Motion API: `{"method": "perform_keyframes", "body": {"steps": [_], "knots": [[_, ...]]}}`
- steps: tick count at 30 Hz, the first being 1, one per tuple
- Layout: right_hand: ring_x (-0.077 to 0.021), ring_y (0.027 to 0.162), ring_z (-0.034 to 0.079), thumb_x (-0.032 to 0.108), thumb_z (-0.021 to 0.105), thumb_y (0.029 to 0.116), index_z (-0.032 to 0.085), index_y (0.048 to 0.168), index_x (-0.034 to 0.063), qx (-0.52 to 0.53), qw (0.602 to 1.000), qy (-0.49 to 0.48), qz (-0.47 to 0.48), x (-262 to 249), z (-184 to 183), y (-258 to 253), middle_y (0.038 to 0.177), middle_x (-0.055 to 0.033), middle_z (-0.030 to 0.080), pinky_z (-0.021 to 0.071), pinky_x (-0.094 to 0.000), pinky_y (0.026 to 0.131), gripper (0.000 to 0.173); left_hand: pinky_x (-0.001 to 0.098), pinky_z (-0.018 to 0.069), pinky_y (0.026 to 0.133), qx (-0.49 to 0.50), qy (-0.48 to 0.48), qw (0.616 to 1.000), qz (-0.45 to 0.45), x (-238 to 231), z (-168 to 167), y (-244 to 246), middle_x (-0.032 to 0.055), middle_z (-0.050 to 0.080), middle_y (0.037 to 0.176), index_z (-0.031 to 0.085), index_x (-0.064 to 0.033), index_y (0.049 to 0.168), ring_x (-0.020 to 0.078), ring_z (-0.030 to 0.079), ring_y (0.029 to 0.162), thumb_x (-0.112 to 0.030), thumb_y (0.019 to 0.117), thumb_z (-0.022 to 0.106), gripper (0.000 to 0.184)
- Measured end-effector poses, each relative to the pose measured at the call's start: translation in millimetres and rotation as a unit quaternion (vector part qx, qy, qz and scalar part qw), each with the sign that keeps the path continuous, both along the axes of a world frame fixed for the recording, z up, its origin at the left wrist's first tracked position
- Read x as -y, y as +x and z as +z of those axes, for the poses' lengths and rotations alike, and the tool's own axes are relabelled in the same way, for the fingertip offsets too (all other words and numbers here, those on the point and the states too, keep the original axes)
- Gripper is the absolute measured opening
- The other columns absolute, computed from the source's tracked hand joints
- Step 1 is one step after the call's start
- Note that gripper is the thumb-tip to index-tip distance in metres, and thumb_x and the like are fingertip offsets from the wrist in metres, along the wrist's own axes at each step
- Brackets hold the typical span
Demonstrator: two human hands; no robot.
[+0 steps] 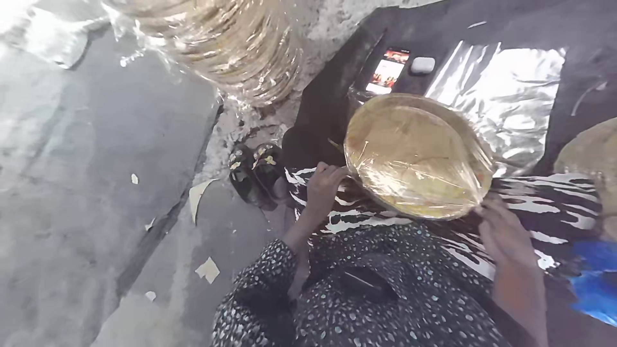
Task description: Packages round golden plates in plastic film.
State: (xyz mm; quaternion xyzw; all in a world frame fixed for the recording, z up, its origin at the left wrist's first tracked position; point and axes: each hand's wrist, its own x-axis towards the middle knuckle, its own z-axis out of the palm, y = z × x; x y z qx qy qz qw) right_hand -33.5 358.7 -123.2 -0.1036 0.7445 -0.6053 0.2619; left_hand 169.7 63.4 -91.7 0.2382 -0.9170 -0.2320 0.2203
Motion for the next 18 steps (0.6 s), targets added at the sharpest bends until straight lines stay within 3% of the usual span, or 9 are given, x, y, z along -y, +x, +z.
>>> {"method": "perform_keyframes", "body": {"steps": [4,7,10,13,16,18], "knots": [[-0.0006,0.111,0.054,-0.001,0.047,0.0929,0.061,0.096,0.0021,0.004,1.000,0.017,0.007,3,0,3,0.119,0.0000,0.055,0.0482,-0.0195,0.095,0.015,0.0448,0.0599,0.075,-0.031,-0.011,0.997,0.069,-5,-11,-13,0.0153,0.076,0.099,0.078,-0.0002,0.095,0.0320,0.073,0.086,0.003,0.0881,0.068,0.013],[0.0004,0.108,0.055,0.000,0.048,0.0939,0.061,0.097,0.0007,0.007,0.999,0.031,-0.001,4,3,6,0.117,-0.0001,0.055,0.0490,-0.0180,0.092,0.013,0.0479,0.0592,0.078,-0.029,0.003,0.994,0.109,-10,-9,-24,0.0179,0.074,0.101,0.076,-0.0004,0.109,0.0339,0.073,0.090,0.000,0.0926,0.066,0.019],[-0.0006,0.108,0.055,-0.001,0.048,0.0936,0.061,0.095,0.0029,0.009,1.000,0.022,-0.003,5,2,8,0.116,0.0008,0.055,0.0494,-0.0185,0.091,0.014,0.0472,0.0580,0.083,-0.057,-0.008,0.993,0.107,-7,-11,-31,0.0184,0.074,0.107,0.078,-0.0014,0.100,0.0352,0.071,0.096,0.002,0.0903,0.067,0.016],[-0.0018,0.107,0.055,-0.001,0.048,0.0940,0.061,0.097,0.0025,0.015,0.999,0.028,-0.008,4,3,12,0.114,-0.0005,0.055,0.0496,-0.0184,0.090,0.014,0.0495,0.0531,0.087,-0.078,0.006,0.987,0.137,-7,-14,-36,0.0216,0.065,0.113,0.078,-0.0057,0.092,0.0373,0.063,0.101,0.001,0.0873,0.072,0.010],[-0.0010,0.103,0.057,-0.003,0.047,0.0953,0.060,0.099,0.0014,0.026,0.999,0.021,-0.018,5,6,16,0.112,-0.0004,0.055,0.0509,-0.0180,0.088,0.014,0.0498,0.0562,0.083,-0.066,0.027,0.987,0.144,-9,-14,-42,0.0204,0.070,0.101,0.077,-0.0030,0.095,0.0373,0.068,0.094,0.002,0.0899,0.069,0.011],[-0.0013,0.103,0.058,-0.003,0.047,0.0954,0.061,0.102,-0.0023,0.024,0.999,0.014,-0.017,6,8,17,0.113,-0.0021,0.056,0.0515,-0.0183,0.088,0.015,0.0517,0.0563,0.081,-0.030,0.054,0.986,0.154,-9,-8,-47,0.0203,0.071,0.101,0.076,-0.0001,0.100,0.0382,0.069,0.094,0.003,0.0922,0.066,0.013]]}}
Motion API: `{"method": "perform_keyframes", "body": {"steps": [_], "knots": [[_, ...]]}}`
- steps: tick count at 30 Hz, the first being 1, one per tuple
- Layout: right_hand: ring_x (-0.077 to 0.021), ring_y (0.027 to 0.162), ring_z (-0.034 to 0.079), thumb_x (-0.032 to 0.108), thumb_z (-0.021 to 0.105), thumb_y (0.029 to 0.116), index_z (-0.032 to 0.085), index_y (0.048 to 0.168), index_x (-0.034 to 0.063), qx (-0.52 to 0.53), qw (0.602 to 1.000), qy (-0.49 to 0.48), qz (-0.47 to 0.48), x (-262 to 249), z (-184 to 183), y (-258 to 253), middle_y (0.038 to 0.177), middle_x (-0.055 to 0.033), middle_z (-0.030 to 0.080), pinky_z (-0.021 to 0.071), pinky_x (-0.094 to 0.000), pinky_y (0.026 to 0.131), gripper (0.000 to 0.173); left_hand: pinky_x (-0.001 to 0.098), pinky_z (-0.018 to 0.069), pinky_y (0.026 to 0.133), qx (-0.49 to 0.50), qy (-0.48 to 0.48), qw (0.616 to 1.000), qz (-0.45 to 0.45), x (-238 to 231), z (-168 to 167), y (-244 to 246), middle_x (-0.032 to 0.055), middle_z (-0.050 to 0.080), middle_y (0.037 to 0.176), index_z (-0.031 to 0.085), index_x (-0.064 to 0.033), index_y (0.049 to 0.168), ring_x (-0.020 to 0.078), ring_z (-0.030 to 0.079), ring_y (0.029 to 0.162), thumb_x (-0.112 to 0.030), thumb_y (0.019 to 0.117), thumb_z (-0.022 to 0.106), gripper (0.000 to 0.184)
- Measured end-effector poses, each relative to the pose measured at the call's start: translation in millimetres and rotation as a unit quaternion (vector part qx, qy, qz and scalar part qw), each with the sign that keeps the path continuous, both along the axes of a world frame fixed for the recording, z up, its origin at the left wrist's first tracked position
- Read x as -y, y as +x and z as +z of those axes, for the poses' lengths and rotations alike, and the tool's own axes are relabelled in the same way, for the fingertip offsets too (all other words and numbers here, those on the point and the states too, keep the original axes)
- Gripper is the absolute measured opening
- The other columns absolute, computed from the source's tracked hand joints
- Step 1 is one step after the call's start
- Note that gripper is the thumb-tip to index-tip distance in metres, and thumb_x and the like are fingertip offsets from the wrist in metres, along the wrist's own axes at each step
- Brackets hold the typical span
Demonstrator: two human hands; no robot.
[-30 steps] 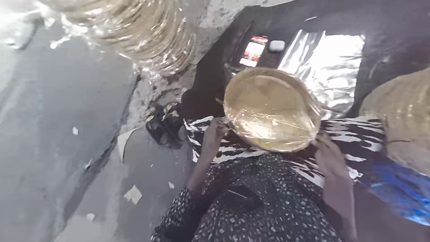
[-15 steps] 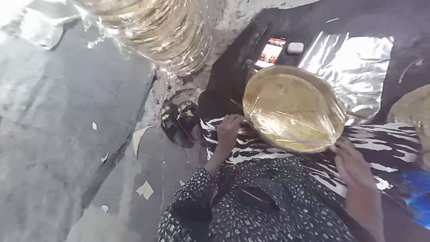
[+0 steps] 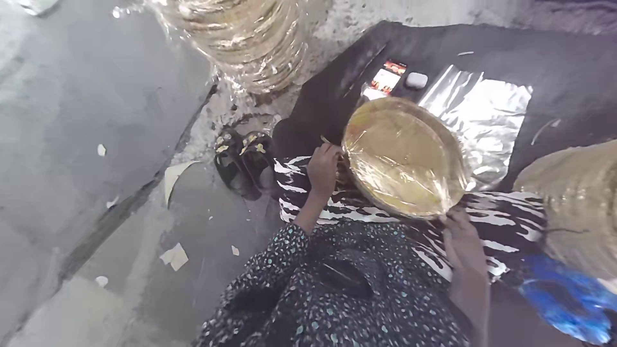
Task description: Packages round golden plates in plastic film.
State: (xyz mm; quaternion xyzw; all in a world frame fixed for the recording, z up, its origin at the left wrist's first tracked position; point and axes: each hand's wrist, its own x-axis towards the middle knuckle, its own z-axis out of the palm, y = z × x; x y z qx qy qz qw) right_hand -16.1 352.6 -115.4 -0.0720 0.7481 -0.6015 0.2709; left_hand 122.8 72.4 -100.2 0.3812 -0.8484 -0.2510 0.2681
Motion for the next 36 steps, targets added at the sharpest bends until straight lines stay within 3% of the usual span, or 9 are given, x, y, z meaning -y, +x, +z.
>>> {"method": "perform_keyframes", "body": {"steps": [3,10,14,16,21,25,28,32,36], "knots": [[-0.0038,0.106,0.055,-0.004,0.046,0.0963,0.059,0.106,-0.0058,-0.010,1.000,-0.005,0.009,-3,-1,1,0.117,-0.0062,0.053,0.0501,-0.0187,0.091,0.016,0.0527,0.0557,0.085,0.017,0.049,0.999,0.013,-6,4,-7,0.0220,0.068,0.105,0.071,0.0025,0.106,0.0387,0.068,0.097,0.003,0.0958,0.061,0.015],[-0.0089,0.113,0.053,-0.005,0.047,0.0978,0.058,0.113,-0.0118,-0.015,1.000,0.017,0.011,-2,2,1,0.125,-0.0146,0.052,0.0477,-0.0215,0.095,0.020,0.0444,0.0577,0.086,-0.076,0.073,0.991,0.087,-17,-2,-14,0.0213,0.073,0.104,0.073,0.0051,0.104,0.0322,0.072,0.092,0.004,0.0918,0.065,0.015],[-0.0120,0.116,0.052,-0.004,0.047,0.0982,0.057,0.115,-0.0122,-0.014,0.999,0.029,0.017,-3,1,0,0.129,-0.0175,0.050,0.0464,-0.0239,0.098,0.021,0.0447,0.0522,0.097,-0.070,0.208,0.970,0.103,-23,16,-14,0.0224,0.071,0.115,0.071,0.0038,0.118,0.0321,0.070,0.106,-0.002,0.0991,0.059,0.024],[-0.0129,0.118,0.053,-0.003,0.046,0.0984,0.057,0.117,-0.0122,-0.009,1.000,0.027,0.011,-3,0,-1,0.130,-0.0181,0.052,0.0466,-0.0253,0.099,0.023,0.0420,0.0537,0.096,-0.110,0.266,0.950,0.119,-27,14,-16,0.0201,0.070,0.117,0.068,0.0031,0.123,0.0276,0.070,0.105,-0.011,0.0999,0.064,0.027],[-0.0065,0.110,0.057,-0.005,0.044,0.0997,0.057,0.119,-0.0119,-0.016,1.000,0.017,-0.002,-3,1,2,0.120,-0.0127,0.057,0.0489,-0.0223,0.096,0.024,0.0444,0.0556,0.088,-0.150,0.270,0.940,0.142,-34,7,-19,0.0204,0.071,0.112,0.065,0.0040,0.121,0.0282,0.070,0.096,-0.009,0.0985,0.066,0.026],[-0.0054,0.108,0.056,-0.006,0.042,0.0997,0.055,0.118,-0.0127,-0.009,1.000,0.012,-0.012,-3,2,6,0.119,-0.0117,0.056,0.0485,-0.0210,0.095,0.024,0.0458,0.0567,0.085,-0.155,0.226,0.955,0.115,-33,-3,-13,0.0220,0.070,0.111,0.053,0.0055,0.130,0.0307,0.071,0.094,-0.009,0.0993,0.064,0.036],[-0.0019,0.102,0.058,-0.007,0.040,0.0993,0.052,0.118,-0.0115,-0.005,1.000,-0.011,-0.024,-2,3,10,0.112,-0.0068,0.057,0.0497,-0.0187,0.092,0.022,0.0437,0.0569,0.088,-0.129,0.203,0.967,0.084,-31,0,-8,0.0230,0.071,0.110,0.065,0.0078,0.118,0.0305,0.072,0.096,-0.005,0.0993,0.062,0.023],[0.0002,0.098,0.059,-0.005,0.037,0.1000,0.052,0.118,-0.0075,0.001,0.999,-0.033,-0.034,-3,4,12,0.107,-0.0016,0.058,0.0508,-0.0185,0.091,0.023,0.0397,0.0560,0.091,-0.113,0.193,0.972,0.066,-33,-4,-7,0.0236,0.070,0.110,0.071,0.0080,0.114,0.0306,0.070,0.098,0.000,0.0977,0.061,0.021],[0.0022,0.095,0.061,-0.004,0.036,0.1023,0.053,0.116,-0.0066,0.003,0.999,-0.037,-0.034,-4,11,16,0.103,0.0015,0.061,0.0521,-0.0182,0.090,0.022,0.0427,0.0521,0.099,-0.048,0.241,0.969,0.015,-34,3,-3,0.0264,0.065,0.122,0.065,0.0083,0.126,0.0348,0.066,0.110,0.005,0.0947,0.061,0.032]]}}
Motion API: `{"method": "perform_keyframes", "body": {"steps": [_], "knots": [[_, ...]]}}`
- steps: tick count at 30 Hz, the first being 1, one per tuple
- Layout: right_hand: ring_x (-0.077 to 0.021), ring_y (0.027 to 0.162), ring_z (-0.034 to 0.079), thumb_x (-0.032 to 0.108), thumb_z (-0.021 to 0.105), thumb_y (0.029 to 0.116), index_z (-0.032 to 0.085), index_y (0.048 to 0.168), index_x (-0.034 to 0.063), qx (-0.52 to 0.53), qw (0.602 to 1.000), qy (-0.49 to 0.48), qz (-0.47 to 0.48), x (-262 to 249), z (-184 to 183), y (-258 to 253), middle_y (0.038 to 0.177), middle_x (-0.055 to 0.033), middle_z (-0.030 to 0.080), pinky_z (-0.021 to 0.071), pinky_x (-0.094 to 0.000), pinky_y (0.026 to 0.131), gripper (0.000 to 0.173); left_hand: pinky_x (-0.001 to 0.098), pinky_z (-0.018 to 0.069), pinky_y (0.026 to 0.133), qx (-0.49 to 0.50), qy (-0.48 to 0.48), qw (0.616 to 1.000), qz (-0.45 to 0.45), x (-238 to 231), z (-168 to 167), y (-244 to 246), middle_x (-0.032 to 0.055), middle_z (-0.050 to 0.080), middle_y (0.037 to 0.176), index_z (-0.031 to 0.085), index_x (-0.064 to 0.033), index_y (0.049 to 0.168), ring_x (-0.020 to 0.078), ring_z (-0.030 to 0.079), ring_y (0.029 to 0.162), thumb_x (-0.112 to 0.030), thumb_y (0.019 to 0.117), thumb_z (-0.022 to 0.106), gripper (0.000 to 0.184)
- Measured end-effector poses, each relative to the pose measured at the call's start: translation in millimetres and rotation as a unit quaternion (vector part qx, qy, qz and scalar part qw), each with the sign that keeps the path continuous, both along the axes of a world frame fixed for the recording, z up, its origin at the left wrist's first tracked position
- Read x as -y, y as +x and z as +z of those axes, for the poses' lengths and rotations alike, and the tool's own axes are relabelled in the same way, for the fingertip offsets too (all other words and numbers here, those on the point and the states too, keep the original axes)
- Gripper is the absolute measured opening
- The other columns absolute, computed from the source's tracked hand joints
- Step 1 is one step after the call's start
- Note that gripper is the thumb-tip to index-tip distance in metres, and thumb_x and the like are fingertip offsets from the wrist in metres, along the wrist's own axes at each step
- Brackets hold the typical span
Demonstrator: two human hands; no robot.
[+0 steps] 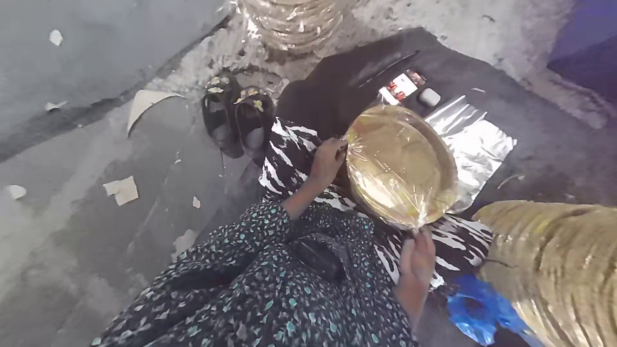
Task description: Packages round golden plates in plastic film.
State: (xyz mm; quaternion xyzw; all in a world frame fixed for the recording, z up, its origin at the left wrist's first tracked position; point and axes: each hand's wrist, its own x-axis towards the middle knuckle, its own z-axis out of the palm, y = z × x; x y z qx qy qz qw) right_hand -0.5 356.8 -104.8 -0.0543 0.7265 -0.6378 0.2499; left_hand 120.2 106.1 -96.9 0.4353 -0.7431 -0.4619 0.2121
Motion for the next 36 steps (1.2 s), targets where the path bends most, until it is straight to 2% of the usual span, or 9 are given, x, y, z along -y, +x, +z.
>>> {"method": "perform_keyframes", "body": {"steps": [4,10,14,18,21,24,26,32,36], "knots": [[0.0003,0.103,0.059,-0.003,0.035,0.1023,0.051,0.123,-0.0114,-0.002,1.000,0.008,0.011,-2,2,0,0.113,-0.0037,0.059,0.0496,-0.0195,0.095,0.027,0.0448,0.0501,0.102,0.025,-0.010,1.000,-0.012,-3,0,-4,0.0286,0.063,0.126,0.062,0.0088,0.130,0.0387,0.063,0.116,0.010,0.0927,0.060,0.037],[0.0011,0.097,0.060,-0.006,0.036,0.1023,0.051,0.121,-0.0086,0.022,1.000,-0.013,-0.006,1,4,2,0.107,-0.0010,0.061,0.0517,-0.0182,0.090,0.024,0.0529,0.0493,0.101,0.104,-0.052,0.993,0.032,-4,-3,-28,0.0207,0.069,0.122,0.067,-0.0019,0.127,0.0395,0.063,0.118,-0.002,0.0989,0.059,0.029],[0.0014,0.094,0.060,-0.004,0.030,0.1047,0.050,0.120,-0.0039,0.051,0.997,-0.028,-0.041,0,8,4,0.103,0.0007,0.060,0.0516,-0.0173,0.086,0.026,0.0539,0.0515,0.097,0.075,-0.095,0.993,0.010,2,-8,-37,0.0206,0.070,0.119,0.071,-0.0034,0.124,0.0397,0.065,0.115,-0.002,0.0966,0.063,0.029],[-0.0003,0.092,0.060,-0.005,0.029,0.1024,0.051,0.117,-0.0028,0.071,0.994,-0.047,-0.070,-4,7,2,0.101,0.0004,0.060,0.0520,-0.0189,0.086,0.027,0.0559,0.0447,0.106,0.116,0.029,0.992,-0.032,13,11,-39,0.0192,0.065,0.132,0.065,-0.0077,0.134,0.0370,0.061,0.124,-0.016,0.1058,0.054,0.031],[0.0016,0.092,0.059,-0.006,0.030,0.1006,0.052,0.115,-0.0037,0.060,0.996,-0.036,-0.062,-5,10,6,0.100,0.0013,0.059,0.0512,-0.0177,0.087,0.026,0.0539,0.0493,0.100,0.097,0.081,0.992,0.001,18,8,-46,0.0182,0.070,0.120,0.066,-0.0040,0.127,0.0337,0.067,0.113,-0.017,0.1040,0.058,0.028],[0.0017,0.094,0.059,-0.006,0.028,0.1010,0.050,0.118,-0.0053,0.043,0.997,-0.032,-0.056,-8,11,7,0.103,0.0006,0.059,0.0511,-0.0177,0.088,0.028,0.0452,0.0537,0.093,-0.023,0.137,0.989,0.049,20,-5,-59,0.0205,0.071,0.109,0.062,0.0056,0.123,0.0285,0.070,0.099,-0.011,0.1004,0.063,0.028],[0.0016,0.093,0.060,-0.006,0.027,0.1011,0.049,0.118,-0.0047,0.035,0.997,-0.031,-0.063,-9,10,5,0.102,0.0011,0.059,0.0518,-0.0178,0.088,0.028,0.0423,0.0524,0.091,-0.056,0.181,0.979,0.074,17,-7,-70,0.0198,0.070,0.107,0.061,0.0063,0.124,0.0256,0.068,0.096,-0.011,0.0996,0.065,0.030],[0.0018,0.089,0.061,-0.007,0.029,0.0988,0.053,0.107,-0.0009,0.029,0.994,-0.034,-0.095,-19,13,2,0.095,0.0037,0.061,0.0531,-0.0184,0.086,0.027,0.0414,0.0486,0.099,-0.064,0.255,0.963,0.064,9,-17,-85,0.0219,0.067,0.120,0.063,0.0065,0.125,0.0259,0.064,0.109,-0.010,0.1035,0.058,0.027],[0.0009,0.098,0.059,-0.003,0.026,0.1032,0.047,0.124,-0.0081,0.025,0.993,-0.027,-0.110,-21,14,3,0.107,-0.0017,0.058,0.0500,-0.0181,0.092,0.030,0.0418,0.0487,0.095,-0.109,0.271,0.952,0.089,1,-22,-79,0.0220,0.066,0.117,0.063,0.0064,0.125,0.0241,0.062,0.105,-0.012,0.1076,0.049,0.029]]}}
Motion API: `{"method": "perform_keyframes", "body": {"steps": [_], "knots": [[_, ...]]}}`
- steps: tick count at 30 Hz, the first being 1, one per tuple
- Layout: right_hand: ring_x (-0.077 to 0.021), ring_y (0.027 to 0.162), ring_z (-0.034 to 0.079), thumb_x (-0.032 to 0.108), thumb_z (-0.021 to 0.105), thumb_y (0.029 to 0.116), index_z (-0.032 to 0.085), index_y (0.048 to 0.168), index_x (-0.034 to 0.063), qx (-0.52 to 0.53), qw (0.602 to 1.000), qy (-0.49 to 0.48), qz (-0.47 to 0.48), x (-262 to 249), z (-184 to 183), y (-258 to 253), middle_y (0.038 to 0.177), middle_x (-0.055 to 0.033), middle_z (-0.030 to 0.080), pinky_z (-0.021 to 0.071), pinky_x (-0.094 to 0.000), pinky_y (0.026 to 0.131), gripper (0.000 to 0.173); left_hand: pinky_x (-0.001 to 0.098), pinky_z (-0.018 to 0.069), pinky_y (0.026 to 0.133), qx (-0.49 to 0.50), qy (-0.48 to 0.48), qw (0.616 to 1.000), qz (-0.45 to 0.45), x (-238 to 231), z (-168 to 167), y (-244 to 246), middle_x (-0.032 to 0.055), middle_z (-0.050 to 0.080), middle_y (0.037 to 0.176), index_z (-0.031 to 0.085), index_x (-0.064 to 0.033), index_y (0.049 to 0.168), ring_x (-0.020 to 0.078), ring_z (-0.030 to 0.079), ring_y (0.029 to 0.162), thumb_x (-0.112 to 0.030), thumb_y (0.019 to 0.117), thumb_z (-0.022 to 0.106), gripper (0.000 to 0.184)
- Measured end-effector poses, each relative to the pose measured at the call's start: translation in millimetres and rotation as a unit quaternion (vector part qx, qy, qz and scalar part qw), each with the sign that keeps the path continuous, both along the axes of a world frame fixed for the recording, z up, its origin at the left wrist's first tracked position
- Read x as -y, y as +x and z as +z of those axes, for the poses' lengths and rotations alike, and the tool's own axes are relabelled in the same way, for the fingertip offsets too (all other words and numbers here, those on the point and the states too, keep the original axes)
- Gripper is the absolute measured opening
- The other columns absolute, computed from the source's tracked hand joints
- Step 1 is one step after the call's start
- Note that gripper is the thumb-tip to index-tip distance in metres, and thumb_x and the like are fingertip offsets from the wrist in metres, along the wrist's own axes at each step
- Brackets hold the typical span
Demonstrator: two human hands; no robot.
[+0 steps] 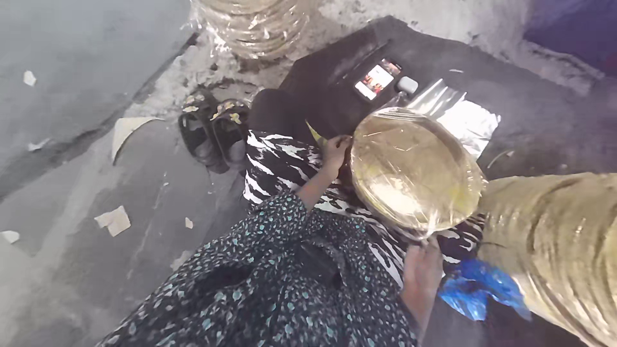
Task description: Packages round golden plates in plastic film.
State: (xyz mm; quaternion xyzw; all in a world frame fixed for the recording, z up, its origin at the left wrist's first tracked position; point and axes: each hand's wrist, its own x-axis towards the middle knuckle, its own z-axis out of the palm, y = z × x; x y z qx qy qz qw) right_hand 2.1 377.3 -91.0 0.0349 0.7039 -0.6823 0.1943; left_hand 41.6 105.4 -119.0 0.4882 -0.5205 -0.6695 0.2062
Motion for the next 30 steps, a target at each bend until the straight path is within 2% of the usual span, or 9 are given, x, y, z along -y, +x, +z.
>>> {"method": "perform_keyframes", "body": {"steps": [2,5,6,9,13,19,24,27,30], "knots": [[0.0006,0.101,0.060,-0.002,0.025,0.1042,0.045,0.128,-0.0076,0.006,1.000,-0.014,-0.015,1,-1,-1,0.111,-0.0024,0.059,0.0497,-0.0180,0.094,0.032,0.0362,0.0495,0.089,-0.025,0.020,0.999,0.019,-5,1,5,0.0179,0.064,0.116,0.060,0.0054,0.128,0.0184,0.060,0.099,-0.012,0.1082,0.047,0.030],[-0.0006,0.104,0.058,-0.002,0.026,0.1054,0.045,0.133,-0.0087,0.000,1.000,0.026,-0.001,2,2,-2,0.115,-0.0050,0.058,0.0475,-0.0177,0.096,0.034,0.0408,0.0494,0.092,-0.018,0.061,0.997,0.044,-7,0,14,0.0215,0.060,0.124,0.043,0.0048,0.140,0.0242,0.059,0.108,-0.010,0.1065,0.048,0.037],[-0.0009,0.104,0.058,-0.003,0.027,0.1055,0.045,0.134,-0.0092,-0.004,0.999,0.042,0.003,3,2,-2,0.116,-0.0060,0.058,0.0470,-0.0178,0.097,0.035,0.0415,0.0504,0.090,-0.003,0.058,0.998,0.039,-7,-3,16,0.0220,0.061,0.121,0.043,0.0055,0.139,0.0248,0.060,0.104,-0.011,0.1067,0.050,0.037],[0.0012,0.097,0.060,-0.003,0.024,0.1043,0.046,0.126,-0.0021,0.018,0.999,-0.019,-0.019,2,-1,-3,0.107,0.0004,0.059,0.0502,-0.0172,0.091,0.031,0.0427,0.0512,0.086,0.043,-0.003,0.999,-0.031,-4,-9,21,0.0225,0.063,0.106,0.055,0.0091,0.124,0.0259,0.061,0.093,-0.010,0.1075,0.048,0.026],[-0.0025,0.105,0.057,-0.002,0.025,0.1051,0.041,0.135,-0.0087,0.000,1.000,0.009,-0.014,-3,0,1,0.116,-0.0063,0.055,0.0471,-0.0192,0.097,0.035,0.0487,0.0485,0.100,0.097,-0.058,0.990,-0.088,-5,-5,23,0.0269,0.066,0.117,0.061,0.0087,0.125,0.0339,0.065,0.109,-0.010,0.1072,0.049,0.028],[0.0000,0.099,0.058,-0.001,0.022,0.1053,0.044,0.129,-0.0025,0.026,0.997,-0.060,-0.049,-7,3,-1,0.108,-0.0001,0.056,0.0483,-0.0179,0.093,0.032,0.0410,0.0498,0.100,0.030,-0.037,0.984,-0.173,-3,-10,29,0.0228,0.064,0.127,0.059,0.0055,0.135,0.0260,0.064,0.112,0.001,0.0984,0.059,0.037],[-0.0018,0.100,0.057,-0.005,0.033,0.1043,0.045,0.133,-0.0055,0.003,0.997,0.078,-0.025,-7,9,-4,0.111,-0.0055,0.056,0.0475,-0.0178,0.091,0.031,0.0384,0.0491,0.099,0.001,-0.040,0.965,-0.258,0,-7,36,0.0251,0.060,0.132,0.046,0.0050,0.147,0.0256,0.062,0.112,0.006,0.0946,0.059,0.054],[0.0007,0.095,0.057,-0.002,0.026,0.1050,0.042,0.129,-0.0006,0.042,0.996,-0.041,-0.065,-7,6,-5,0.106,-0.0004,0.053,0.0481,-0.0158,0.089,0.029,0.0410,0.0495,0.099,0.008,-0.066,0.969,-0.236,-8,-10,33,0.0263,0.059,0.133,0.045,0.0046,0.148,0.0278,0.063,0.111,0.002,0.0961,0.061,0.055],[0.0004,0.100,0.056,-0.003,0.028,0.1043,0.041,0.132,-0.0043,0.015,0.999,0.004,-0.044,-8,8,-5,0.110,-0.0028,0.054,0.0466,-0.0161,0.093,0.031,0.0441,0.0504,0.100,0.019,-0.127,0.974,-0.189,-17,-15,26,0.0255,0.064,0.129,0.054,0.0058,0.140,0.0299,0.066,0.111,-0.004,0.0996,0.060,0.042]]}}
